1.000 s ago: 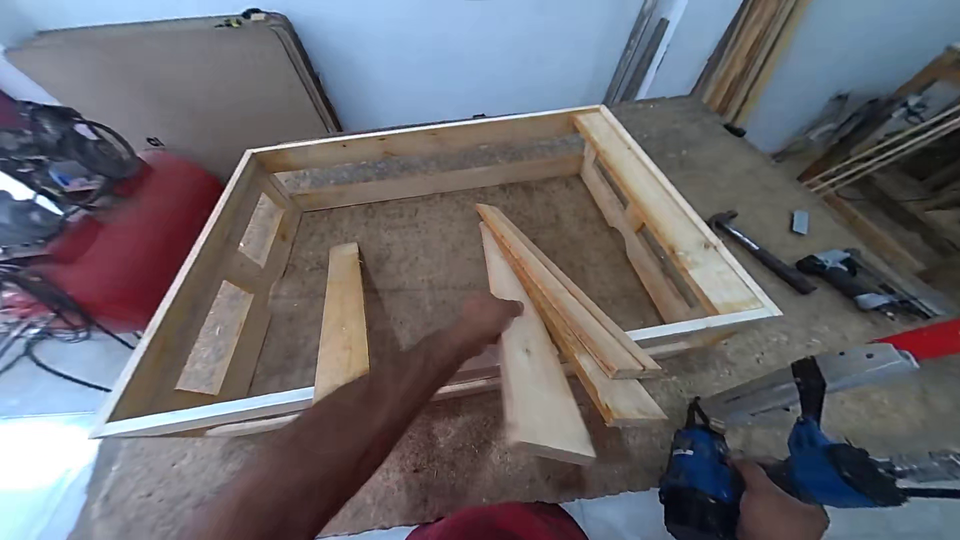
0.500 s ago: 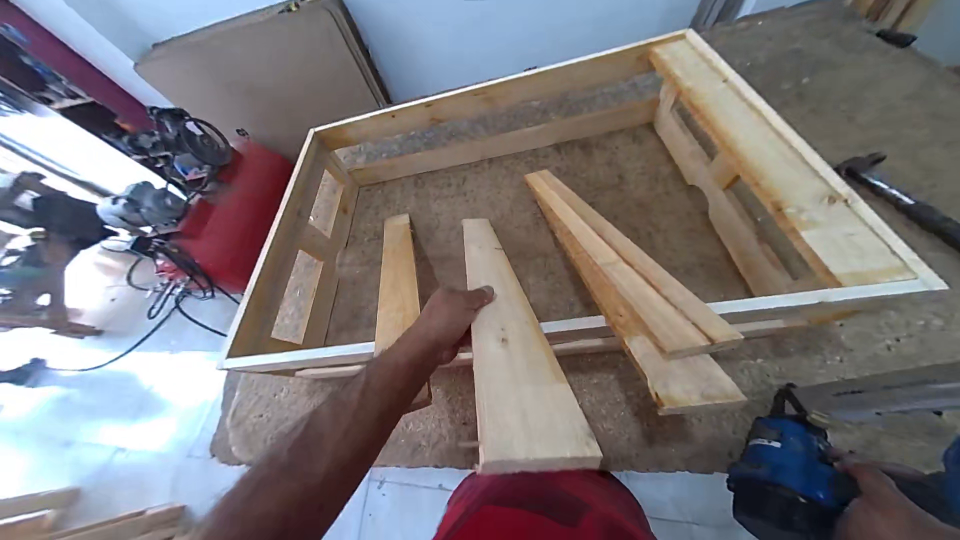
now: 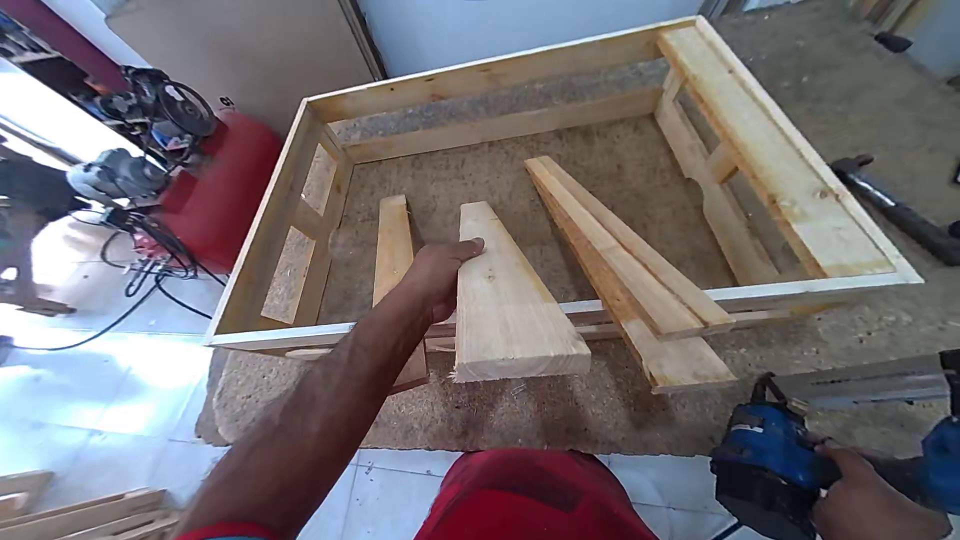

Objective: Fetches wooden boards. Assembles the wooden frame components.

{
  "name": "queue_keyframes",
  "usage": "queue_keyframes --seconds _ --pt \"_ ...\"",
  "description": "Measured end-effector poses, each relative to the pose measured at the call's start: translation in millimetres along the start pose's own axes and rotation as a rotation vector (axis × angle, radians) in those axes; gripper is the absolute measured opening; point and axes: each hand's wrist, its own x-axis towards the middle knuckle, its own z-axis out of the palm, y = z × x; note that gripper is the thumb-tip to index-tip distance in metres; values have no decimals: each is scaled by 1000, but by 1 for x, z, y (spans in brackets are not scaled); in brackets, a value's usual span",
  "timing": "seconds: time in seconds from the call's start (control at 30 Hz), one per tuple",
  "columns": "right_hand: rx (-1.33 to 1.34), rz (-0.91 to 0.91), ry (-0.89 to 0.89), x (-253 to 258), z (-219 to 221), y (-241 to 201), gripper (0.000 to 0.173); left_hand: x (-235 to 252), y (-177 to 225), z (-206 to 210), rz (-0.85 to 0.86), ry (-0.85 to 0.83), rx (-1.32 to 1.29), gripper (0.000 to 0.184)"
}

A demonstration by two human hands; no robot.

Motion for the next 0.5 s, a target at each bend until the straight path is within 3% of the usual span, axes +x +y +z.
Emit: queue_keyframes --seconds 0.23,0.37,0.5 --pt "-21 -3 7 5 4 11 21 0 2 -2 -14 -17 -29 35" --pt "-4 9 -12 9 5 18 20 7 -8 1 -41 11 -94 58" --pt "2 -7 -12 10 7 17 20 9 -10 5 -74 9 -171 67"
